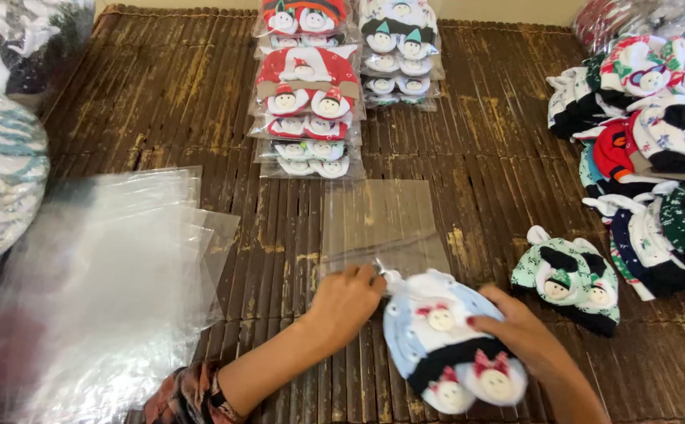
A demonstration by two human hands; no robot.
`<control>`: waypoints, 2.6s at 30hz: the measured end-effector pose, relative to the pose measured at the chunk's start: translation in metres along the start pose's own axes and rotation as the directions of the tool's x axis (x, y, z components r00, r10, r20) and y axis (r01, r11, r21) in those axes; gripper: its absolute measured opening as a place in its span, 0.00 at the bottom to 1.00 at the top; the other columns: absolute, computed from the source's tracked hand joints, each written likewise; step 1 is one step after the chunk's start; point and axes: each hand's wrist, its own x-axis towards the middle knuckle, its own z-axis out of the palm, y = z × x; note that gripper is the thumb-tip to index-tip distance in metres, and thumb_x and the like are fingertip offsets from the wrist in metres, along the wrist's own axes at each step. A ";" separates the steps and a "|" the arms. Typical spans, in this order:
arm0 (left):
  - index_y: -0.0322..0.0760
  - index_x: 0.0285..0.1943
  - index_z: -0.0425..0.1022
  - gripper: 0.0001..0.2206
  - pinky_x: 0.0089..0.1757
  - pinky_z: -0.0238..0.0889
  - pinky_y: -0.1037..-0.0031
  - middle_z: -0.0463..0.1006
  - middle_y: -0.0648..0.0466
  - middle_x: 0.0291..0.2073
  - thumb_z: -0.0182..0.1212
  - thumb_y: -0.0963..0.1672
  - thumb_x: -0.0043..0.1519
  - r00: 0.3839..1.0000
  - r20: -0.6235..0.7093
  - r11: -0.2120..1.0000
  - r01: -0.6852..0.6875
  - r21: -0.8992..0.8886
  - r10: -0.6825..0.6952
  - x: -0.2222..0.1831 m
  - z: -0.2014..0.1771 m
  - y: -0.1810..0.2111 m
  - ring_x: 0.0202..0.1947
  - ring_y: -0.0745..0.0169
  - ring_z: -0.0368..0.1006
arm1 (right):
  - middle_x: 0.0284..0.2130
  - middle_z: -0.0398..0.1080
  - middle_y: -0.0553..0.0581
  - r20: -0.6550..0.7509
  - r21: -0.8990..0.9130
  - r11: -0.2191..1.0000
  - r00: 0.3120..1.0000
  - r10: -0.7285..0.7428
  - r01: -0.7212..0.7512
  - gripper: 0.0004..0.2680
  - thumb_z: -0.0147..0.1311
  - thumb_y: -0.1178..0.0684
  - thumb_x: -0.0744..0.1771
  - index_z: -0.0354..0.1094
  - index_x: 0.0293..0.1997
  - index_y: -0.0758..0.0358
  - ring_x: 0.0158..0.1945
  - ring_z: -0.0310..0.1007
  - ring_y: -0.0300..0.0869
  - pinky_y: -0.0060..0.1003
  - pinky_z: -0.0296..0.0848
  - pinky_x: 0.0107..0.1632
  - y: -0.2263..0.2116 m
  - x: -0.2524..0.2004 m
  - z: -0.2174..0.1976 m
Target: Packaging pairs of baby socks into clear plastic bags
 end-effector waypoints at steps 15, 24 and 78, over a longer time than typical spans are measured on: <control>0.40 0.53 0.80 0.18 0.44 0.80 0.72 0.77 0.49 0.60 0.66 0.34 0.55 0.963 0.267 0.735 0.156 -0.660 0.036 0.043 0.022 0.018 0.47 0.53 0.79 | 0.33 0.71 0.61 0.106 0.074 0.858 0.852 -0.513 0.508 0.13 0.59 0.74 0.57 0.67 0.40 0.69 0.36 0.73 0.45 0.39 0.71 0.42 0.032 -0.060 -0.072; 0.27 0.39 0.77 0.13 0.34 0.68 0.66 0.82 0.47 0.32 0.67 0.36 0.44 0.998 -0.040 0.376 -0.021 -0.926 -0.044 0.038 0.038 -0.001 0.29 0.54 0.76 | 0.41 0.77 0.55 -0.023 -0.622 0.627 0.789 -0.613 0.469 0.13 0.60 0.55 0.62 0.66 0.49 0.60 0.42 0.77 0.46 0.42 0.74 0.47 0.002 -0.012 0.033; 0.22 0.74 0.53 0.29 0.64 0.32 0.37 0.51 0.34 0.75 0.53 0.42 0.64 0.989 -0.147 0.862 -0.057 -0.503 -0.020 0.028 0.042 0.048 0.74 0.25 0.41 | 0.41 0.71 0.54 -0.172 -0.635 0.734 0.883 -0.438 0.240 0.18 0.64 0.43 0.62 0.70 0.51 0.62 0.40 0.71 0.41 0.36 0.71 0.43 0.046 -0.013 0.009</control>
